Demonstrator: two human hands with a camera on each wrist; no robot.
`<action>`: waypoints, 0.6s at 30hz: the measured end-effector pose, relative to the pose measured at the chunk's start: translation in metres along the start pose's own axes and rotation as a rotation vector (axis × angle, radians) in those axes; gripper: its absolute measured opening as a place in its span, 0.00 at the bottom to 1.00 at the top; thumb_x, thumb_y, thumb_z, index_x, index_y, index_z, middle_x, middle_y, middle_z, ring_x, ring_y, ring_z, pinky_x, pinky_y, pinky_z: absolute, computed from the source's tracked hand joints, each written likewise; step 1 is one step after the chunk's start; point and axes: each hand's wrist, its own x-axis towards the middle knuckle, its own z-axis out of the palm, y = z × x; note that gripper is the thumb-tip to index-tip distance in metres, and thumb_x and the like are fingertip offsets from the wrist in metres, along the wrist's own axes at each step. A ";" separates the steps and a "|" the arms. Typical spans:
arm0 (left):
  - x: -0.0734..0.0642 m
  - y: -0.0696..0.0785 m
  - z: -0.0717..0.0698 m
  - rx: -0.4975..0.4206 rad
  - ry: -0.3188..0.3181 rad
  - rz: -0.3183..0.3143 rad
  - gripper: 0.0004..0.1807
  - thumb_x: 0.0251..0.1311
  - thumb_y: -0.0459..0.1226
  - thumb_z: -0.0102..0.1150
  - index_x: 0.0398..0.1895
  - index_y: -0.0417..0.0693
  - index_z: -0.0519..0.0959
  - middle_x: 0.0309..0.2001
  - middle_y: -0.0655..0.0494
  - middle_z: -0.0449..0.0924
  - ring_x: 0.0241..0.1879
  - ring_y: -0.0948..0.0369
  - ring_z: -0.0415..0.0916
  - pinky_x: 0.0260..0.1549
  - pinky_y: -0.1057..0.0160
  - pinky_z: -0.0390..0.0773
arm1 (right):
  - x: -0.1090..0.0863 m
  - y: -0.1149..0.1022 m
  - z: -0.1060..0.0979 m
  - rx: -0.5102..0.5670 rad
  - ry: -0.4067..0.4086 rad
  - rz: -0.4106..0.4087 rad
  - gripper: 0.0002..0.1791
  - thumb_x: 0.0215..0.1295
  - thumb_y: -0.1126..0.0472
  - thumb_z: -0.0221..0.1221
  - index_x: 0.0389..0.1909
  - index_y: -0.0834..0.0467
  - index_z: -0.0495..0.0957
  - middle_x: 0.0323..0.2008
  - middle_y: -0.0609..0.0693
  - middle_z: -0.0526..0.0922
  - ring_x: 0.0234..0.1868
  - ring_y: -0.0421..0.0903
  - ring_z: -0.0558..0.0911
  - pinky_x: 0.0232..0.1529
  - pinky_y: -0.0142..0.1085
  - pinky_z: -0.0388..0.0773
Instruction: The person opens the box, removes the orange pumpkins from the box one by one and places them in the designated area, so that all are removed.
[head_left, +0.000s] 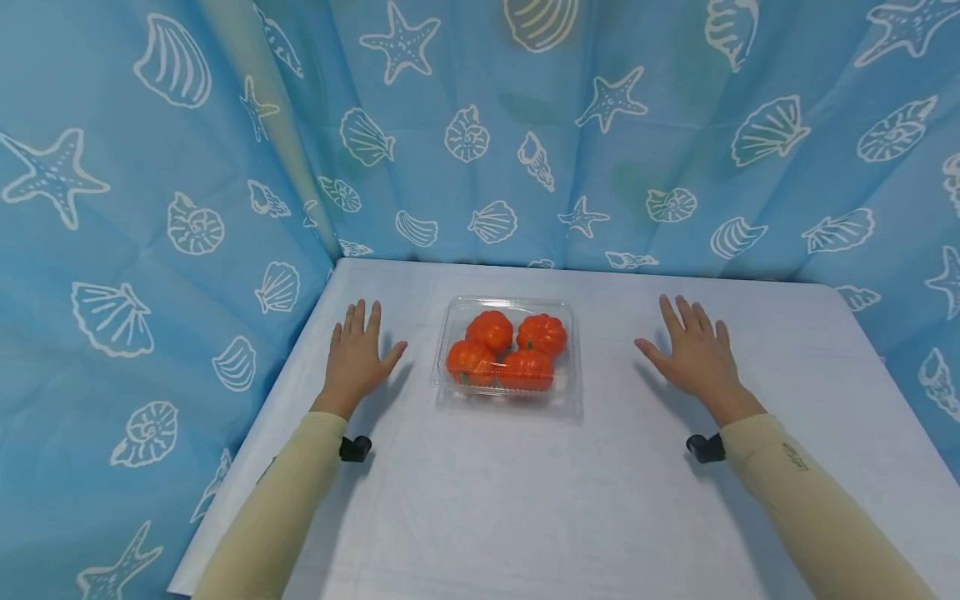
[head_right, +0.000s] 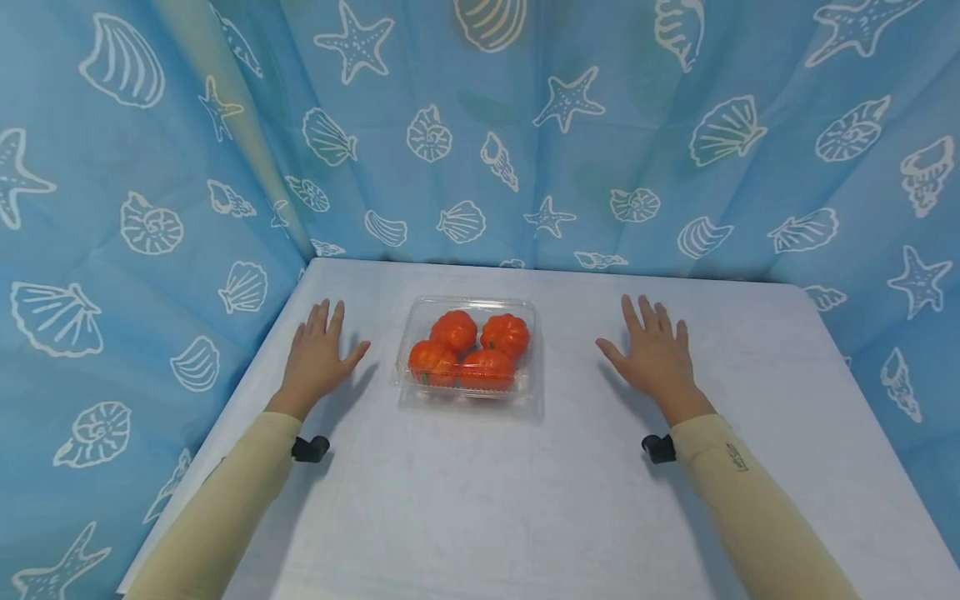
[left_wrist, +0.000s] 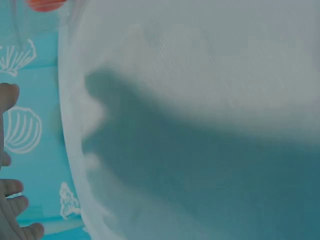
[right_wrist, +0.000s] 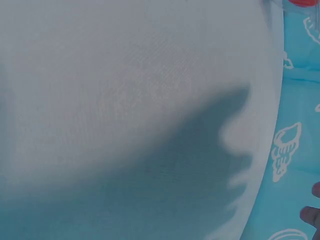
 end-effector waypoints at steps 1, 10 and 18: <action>0.000 0.001 0.000 -0.008 0.010 -0.001 0.48 0.70 0.59 0.53 0.81 0.40 0.50 0.80 0.35 0.46 0.79 0.41 0.42 0.75 0.39 0.47 | -0.001 -0.001 0.000 0.001 0.008 -0.003 0.52 0.73 0.33 0.50 0.82 0.59 0.39 0.78 0.70 0.47 0.76 0.72 0.48 0.71 0.71 0.39; -0.008 0.009 -0.002 -0.203 0.083 0.007 0.30 0.71 0.50 0.57 0.69 0.41 0.73 0.67 0.37 0.68 0.66 0.42 0.66 0.65 0.42 0.70 | -0.011 -0.006 -0.002 0.060 0.043 -0.014 0.44 0.73 0.41 0.56 0.79 0.60 0.54 0.64 0.73 0.65 0.63 0.72 0.66 0.63 0.69 0.64; -0.015 0.016 -0.001 -0.419 0.071 -0.001 0.27 0.72 0.46 0.58 0.69 0.42 0.72 0.55 0.43 0.79 0.57 0.46 0.75 0.59 0.45 0.76 | -0.023 -0.021 -0.009 0.157 0.013 -0.052 0.33 0.71 0.49 0.62 0.71 0.61 0.68 0.58 0.67 0.74 0.58 0.65 0.74 0.58 0.63 0.74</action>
